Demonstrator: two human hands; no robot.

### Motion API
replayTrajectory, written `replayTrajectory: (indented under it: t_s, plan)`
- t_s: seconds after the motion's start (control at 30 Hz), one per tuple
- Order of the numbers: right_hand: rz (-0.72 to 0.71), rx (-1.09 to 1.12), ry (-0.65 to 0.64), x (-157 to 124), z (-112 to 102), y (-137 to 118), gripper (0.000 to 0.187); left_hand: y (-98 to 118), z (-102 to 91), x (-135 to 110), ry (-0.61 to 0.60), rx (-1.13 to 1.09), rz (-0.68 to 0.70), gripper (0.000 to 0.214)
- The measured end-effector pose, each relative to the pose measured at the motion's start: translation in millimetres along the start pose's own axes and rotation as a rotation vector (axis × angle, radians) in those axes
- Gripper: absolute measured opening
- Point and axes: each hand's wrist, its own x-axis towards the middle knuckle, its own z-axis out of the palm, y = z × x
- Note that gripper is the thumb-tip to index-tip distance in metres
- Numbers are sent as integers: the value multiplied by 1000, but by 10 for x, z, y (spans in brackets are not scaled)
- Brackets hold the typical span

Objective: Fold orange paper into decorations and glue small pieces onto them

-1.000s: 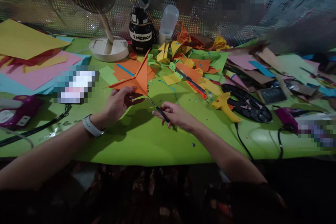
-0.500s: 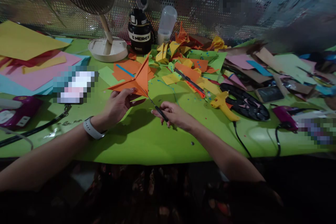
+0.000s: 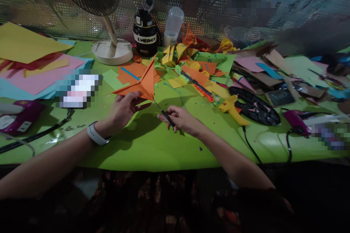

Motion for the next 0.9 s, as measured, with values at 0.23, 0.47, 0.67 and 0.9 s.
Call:
replayTrajectory:
  t_s: [0.23,0.47,0.67,0.9]
  plan:
    - [-11,-8,-6,17,-3,25,43,-8,-16,4,2,-13,-2,16]
    - [-15,-8,-8,6,-1,-1,42,-18,-17,6,10,14,-14,18]
    - [-18,0,-8,6,2,0,41,-21,-22,6,5,25,-8,17]
    - [-30,-1,-17,19,-12,50,42,-12,-7,-4,9,23,-11,17]
